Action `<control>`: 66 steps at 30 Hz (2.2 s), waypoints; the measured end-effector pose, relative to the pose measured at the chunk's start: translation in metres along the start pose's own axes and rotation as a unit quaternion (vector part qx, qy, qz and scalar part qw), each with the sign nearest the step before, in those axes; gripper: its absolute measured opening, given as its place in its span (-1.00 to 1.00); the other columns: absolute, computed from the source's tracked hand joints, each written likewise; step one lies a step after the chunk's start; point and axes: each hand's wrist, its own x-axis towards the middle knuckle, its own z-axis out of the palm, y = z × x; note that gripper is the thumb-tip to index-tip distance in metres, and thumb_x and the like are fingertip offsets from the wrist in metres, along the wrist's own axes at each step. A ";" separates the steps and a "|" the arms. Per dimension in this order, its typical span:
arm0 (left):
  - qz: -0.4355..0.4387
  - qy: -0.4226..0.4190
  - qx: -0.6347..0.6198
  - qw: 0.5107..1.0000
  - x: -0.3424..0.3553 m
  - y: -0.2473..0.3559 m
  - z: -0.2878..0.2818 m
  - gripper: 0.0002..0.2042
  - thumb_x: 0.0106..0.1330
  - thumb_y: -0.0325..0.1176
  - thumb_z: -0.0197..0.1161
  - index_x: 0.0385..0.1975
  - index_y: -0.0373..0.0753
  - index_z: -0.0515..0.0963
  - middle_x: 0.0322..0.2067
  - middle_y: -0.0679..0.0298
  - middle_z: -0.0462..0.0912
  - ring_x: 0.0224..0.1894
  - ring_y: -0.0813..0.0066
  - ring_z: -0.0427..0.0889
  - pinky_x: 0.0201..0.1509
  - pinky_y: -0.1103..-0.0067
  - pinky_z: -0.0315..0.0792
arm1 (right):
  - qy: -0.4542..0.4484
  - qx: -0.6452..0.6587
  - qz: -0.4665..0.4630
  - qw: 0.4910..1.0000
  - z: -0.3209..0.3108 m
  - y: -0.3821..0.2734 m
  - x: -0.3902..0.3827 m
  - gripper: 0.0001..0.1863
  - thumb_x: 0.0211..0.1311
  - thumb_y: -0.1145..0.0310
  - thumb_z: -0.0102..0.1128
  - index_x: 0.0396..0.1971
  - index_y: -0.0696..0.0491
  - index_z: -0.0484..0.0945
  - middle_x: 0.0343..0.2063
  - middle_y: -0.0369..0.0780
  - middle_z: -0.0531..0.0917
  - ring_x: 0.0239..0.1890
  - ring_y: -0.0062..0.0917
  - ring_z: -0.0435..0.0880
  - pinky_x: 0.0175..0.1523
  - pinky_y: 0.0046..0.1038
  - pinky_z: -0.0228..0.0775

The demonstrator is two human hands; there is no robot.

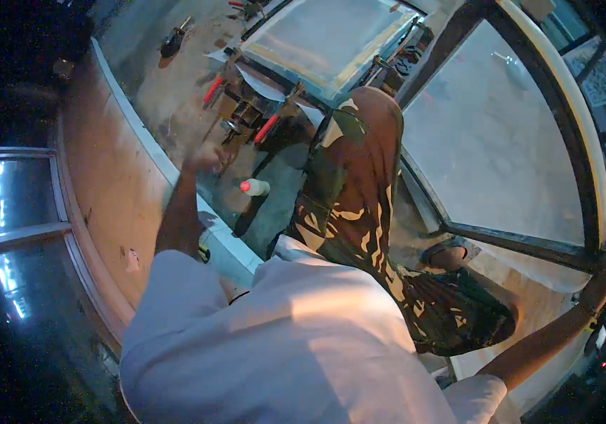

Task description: The person prepares a wooden screen-printing frame by smoothing its edges with a green block, applying liquid adhesive from a squeeze bottle along the wooden surface, and attaching a sheet of transparent mesh film over it.

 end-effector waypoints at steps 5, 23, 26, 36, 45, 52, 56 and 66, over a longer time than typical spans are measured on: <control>-0.015 0.034 -0.168 0.985 0.006 0.021 0.193 0.01 -0.22 -0.76 0.41 0.34 -0.20 0.03 -0.03 0.03 0.53 -0.21 0.16 0.60 -0.24 0.28 0.54 | 0.022 0.115 0.104 0.988 -0.030 -0.008 -0.003 -0.65 0.32 0.34 -0.03 0.06 0.12 0.48 0.02 -0.22 0.46 0.09 -0.49 0.39 0.22 -0.46 0.16; 0.317 0.131 -0.703 0.622 -0.055 0.241 0.091 -0.40 0.22 0.27 0.00 -0.05 -0.18 0.31 -0.26 0.12 0.49 -0.30 0.12 0.55 -0.16 0.14 0.49 | 0.078 0.352 0.277 0.890 0.014 -0.030 0.047 -0.57 0.31 0.20 0.05 0.01 0.22 0.51 0.00 -0.13 0.56 0.09 -0.46 0.48 0.22 -0.47 0.22; 0.302 0.105 -0.586 0.744 -0.050 0.342 0.058 -0.52 0.13 -0.30 0.27 0.02 -0.28 0.29 -0.30 0.17 0.51 -0.33 0.20 0.58 -0.34 0.31 0.54 | 0.098 0.370 0.245 0.891 0.028 -0.020 0.053 -0.54 0.28 0.14 0.12 -0.01 0.22 0.53 -0.08 -0.16 0.62 -0.02 -0.44 0.54 0.14 -0.48 0.29; 0.694 0.187 -0.034 0.695 -0.214 0.706 0.157 -0.57 -0.04 -0.29 0.46 -0.15 -0.21 0.50 -0.26 0.33 0.58 -0.24 0.60 0.52 -0.24 0.65 0.39 | 0.185 0.363 0.209 0.889 0.031 -0.033 0.057 -0.62 0.32 0.14 0.07 -0.23 0.18 0.63 -0.32 -0.23 0.68 -0.27 -0.58 0.58 -0.11 -0.55 0.39; 0.635 -0.153 -0.396 0.645 -0.181 0.797 0.314 -0.54 0.07 -0.20 0.43 -0.05 -0.22 0.51 -0.21 0.26 0.59 -0.15 0.42 0.60 -0.17 0.43 0.56 | 0.125 0.525 0.229 0.810 0.025 -0.048 0.051 -0.66 0.31 0.21 0.11 -0.11 0.17 0.59 -0.25 -0.28 0.66 -0.20 -0.64 0.57 -0.01 -0.59 0.35; 0.685 -0.112 -0.209 0.689 -0.196 0.793 0.416 -0.62 0.02 -0.30 0.49 -0.24 -0.30 0.49 -0.24 0.20 0.60 -0.30 0.40 0.66 -0.19 0.44 0.58 | 0.130 0.533 0.196 0.813 0.027 -0.048 0.050 -0.68 0.33 0.29 0.02 -0.09 0.18 0.58 -0.23 -0.28 0.65 -0.18 -0.65 0.54 -0.01 -0.58 0.33; 0.675 -0.174 -0.177 0.695 -0.190 0.807 0.441 -0.65 0.01 -0.36 0.49 -0.27 -0.34 0.51 -0.37 0.21 0.63 -0.33 0.42 0.66 -0.26 0.48 0.57 | 0.135 0.569 0.191 0.788 0.030 -0.041 0.046 -0.64 0.29 0.24 0.01 -0.13 0.20 0.59 -0.18 -0.19 0.65 -0.13 -0.54 0.56 0.02 -0.51 0.35; 0.691 -0.179 -0.172 0.679 -0.180 0.820 0.459 -0.69 0.01 -0.38 0.49 -0.30 -0.34 0.54 -0.36 0.20 0.64 -0.36 0.41 0.67 -0.25 0.49 0.58 | 0.137 0.584 0.176 0.780 0.027 -0.046 0.044 -0.63 0.33 0.20 0.03 -0.12 0.21 0.58 -0.21 -0.27 0.65 -0.16 -0.64 0.53 -0.01 -0.58 0.31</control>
